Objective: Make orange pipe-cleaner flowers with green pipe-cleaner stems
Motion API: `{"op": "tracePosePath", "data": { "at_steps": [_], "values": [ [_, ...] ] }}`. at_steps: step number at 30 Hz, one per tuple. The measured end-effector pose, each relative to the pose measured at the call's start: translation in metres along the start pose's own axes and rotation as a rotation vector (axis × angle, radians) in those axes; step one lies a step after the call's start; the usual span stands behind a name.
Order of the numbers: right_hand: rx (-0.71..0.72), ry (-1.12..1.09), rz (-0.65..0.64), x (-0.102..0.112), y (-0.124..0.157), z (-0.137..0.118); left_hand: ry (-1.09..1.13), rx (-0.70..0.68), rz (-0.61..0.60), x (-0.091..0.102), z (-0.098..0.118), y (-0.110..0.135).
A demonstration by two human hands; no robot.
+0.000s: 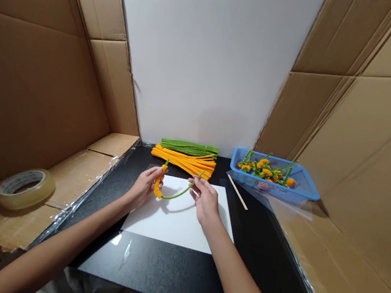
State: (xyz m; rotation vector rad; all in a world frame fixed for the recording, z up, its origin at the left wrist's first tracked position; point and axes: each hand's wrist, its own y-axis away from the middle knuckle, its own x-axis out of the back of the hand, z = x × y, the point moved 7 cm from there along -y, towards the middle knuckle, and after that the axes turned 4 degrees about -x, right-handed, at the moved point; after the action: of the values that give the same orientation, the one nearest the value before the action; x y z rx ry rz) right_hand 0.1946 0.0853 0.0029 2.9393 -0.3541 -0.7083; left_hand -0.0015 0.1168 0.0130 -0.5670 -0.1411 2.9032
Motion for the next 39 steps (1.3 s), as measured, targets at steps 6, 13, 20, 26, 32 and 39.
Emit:
{"op": "tracePosePath", "data": {
  "at_steps": [6, 13, 20, 26, 32, 39],
  "values": [
    [0.801, 0.933, 0.015, -0.028, 0.03, -0.042, -0.034, 0.061, -0.135, -0.02, -0.008, 0.011],
    [1.258, 1.433, 0.019, -0.045, 0.053, -0.041, -0.023, 0.076, -0.108, -0.014, -0.004, 0.007],
    [1.419, 1.572, 0.035, -0.053, 0.063, -0.042, -0.11, 0.111, -0.205, -0.016, -0.008, 0.006],
    [1.34, 1.526, -0.014, -0.053, 0.059, -0.042, -0.142, 0.112, -0.184, -0.011, -0.009, 0.004],
    [1.425, 1.564, -0.072, -0.062, 0.067, -0.041, -0.136, 0.121, -0.193, -0.012, -0.012, 0.004],
    [1.336, 1.464, -0.165, -0.064, 0.066, -0.029, -0.136, 0.079, -0.189, -0.022, -0.009, 0.012]
  ]
}}
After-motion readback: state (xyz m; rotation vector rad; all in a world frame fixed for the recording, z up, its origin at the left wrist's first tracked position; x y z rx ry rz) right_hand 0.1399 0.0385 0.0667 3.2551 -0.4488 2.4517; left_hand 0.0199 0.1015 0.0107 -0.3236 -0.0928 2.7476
